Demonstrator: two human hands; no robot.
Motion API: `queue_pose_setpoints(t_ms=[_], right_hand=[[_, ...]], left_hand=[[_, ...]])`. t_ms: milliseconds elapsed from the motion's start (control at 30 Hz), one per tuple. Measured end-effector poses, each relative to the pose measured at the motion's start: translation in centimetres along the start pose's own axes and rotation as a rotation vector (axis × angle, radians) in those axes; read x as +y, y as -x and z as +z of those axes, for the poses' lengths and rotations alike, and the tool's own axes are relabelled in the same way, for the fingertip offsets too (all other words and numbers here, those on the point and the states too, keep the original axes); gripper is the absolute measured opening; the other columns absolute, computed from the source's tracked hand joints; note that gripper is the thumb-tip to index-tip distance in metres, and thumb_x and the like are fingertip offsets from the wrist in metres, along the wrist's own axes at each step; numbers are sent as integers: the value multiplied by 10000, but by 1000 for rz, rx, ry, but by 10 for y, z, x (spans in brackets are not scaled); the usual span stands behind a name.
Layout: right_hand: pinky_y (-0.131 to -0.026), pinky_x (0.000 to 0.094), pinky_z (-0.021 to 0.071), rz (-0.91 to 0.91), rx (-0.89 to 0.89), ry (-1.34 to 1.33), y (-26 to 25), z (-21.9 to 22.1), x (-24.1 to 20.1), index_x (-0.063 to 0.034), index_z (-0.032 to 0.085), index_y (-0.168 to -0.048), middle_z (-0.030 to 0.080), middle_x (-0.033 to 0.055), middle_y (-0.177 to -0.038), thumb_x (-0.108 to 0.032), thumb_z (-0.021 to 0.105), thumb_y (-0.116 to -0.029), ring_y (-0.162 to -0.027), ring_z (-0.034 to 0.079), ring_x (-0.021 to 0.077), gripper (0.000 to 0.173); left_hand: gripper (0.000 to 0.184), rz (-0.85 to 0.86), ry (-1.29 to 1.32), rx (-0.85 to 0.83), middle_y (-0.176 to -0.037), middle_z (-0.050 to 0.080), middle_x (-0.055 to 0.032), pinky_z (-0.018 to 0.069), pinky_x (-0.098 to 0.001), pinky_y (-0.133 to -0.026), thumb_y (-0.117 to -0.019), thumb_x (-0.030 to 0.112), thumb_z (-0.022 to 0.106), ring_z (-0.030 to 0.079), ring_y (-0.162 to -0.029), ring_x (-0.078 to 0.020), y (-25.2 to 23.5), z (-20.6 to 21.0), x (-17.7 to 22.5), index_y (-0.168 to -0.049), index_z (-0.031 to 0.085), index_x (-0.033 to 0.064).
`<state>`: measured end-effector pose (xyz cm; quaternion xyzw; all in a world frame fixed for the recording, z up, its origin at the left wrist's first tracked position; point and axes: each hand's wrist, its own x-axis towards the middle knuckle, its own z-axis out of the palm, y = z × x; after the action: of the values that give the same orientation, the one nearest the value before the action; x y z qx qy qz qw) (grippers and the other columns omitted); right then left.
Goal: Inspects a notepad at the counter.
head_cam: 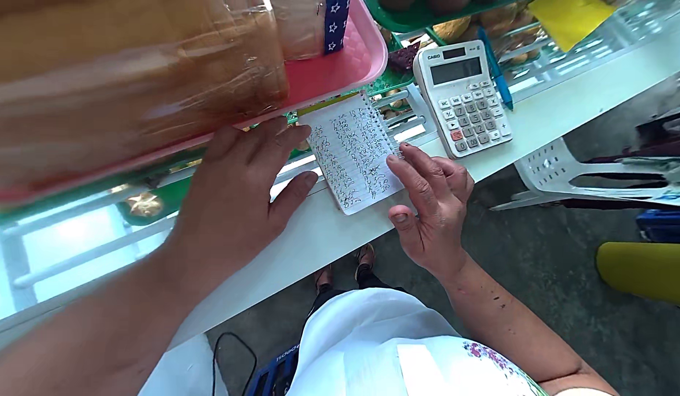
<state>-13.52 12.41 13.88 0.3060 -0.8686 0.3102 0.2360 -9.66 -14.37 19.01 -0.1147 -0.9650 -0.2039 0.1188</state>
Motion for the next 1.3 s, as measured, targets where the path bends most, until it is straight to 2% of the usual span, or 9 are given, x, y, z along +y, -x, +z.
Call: queue_pose_setpoints(t_ms=[200,333,533,700,800,933,1167,1300], right_hand=[[-1119,475,234,-27,39,15,4,6,3,-255,708,-1291,602,68,-1411,-618,298,-1055,-1306,469,236,596],[-1142,488,222,-47,56,-24,6,7,5,-261,738,-1206,623,51,-1371,-617,318,-1052,-1333,463,227,572],[-1155,477,236,-139,79,-53,13,7,14,-227,723,-1133,615,63,-1327,-594,339,-1053,-1359,445,231,537],[-1161,475,261,-231,140,19,17,14,22,-226,706,-1154,614,77,-1322,-613,362,-1040,-1358,466,238,530],[-1152,467,261,-249,161,40,17,17,24,-218,699,-1144,617,79,-1310,-626,366,-1033,-1347,471,239,538],[-1146,462,271,-259,184,50,17,19,26,-190,673,-1155,623,83,-1306,-644,347,-1028,-1337,485,236,573],[-1162,426,271,-217,206,13,17,22,26,-141,568,-1332,619,62,-1359,-691,376,-996,-1348,492,190,672],[-1163,423,271,-206,211,-6,17,22,26,-146,551,-1366,625,48,-1370,-700,387,-989,-1352,494,183,690]], left_hand=[[573,-27,17,-8,-1469,570,-152,416,-480,-992,-1054,492,429,557,-1225,-383,1,0,1,-1454,567,106],[559,-38,51,-11,-1471,568,-148,412,-470,-1005,-1061,471,436,556,-1234,-368,2,-1,2,-1454,559,93],[557,-7,63,-17,-1470,569,-138,407,-485,-1007,-1052,461,473,552,-1229,-370,2,-1,0,-1449,559,80],[578,-7,64,-40,-1468,574,-132,400,-513,-996,-1021,496,506,554,-1227,-374,0,-1,-1,-1440,581,104],[556,3,60,-65,-1494,546,-121,384,-519,-1018,-1031,478,503,534,-1249,-379,2,-2,-1,-1432,583,101],[541,5,41,-66,-1514,524,-121,380,-520,-997,-1033,482,499,523,-1233,-389,3,-1,-2,-1393,622,97],[552,-18,46,-54,-1497,538,-130,379,-508,-1013,-1013,524,508,523,-1252,-373,1,-1,-1,-1365,644,121],[532,-25,64,-47,-1492,538,-128,373,-503,-1014,-1002,517,524,515,-1253,-365,1,-1,-1,-1343,657,131]])
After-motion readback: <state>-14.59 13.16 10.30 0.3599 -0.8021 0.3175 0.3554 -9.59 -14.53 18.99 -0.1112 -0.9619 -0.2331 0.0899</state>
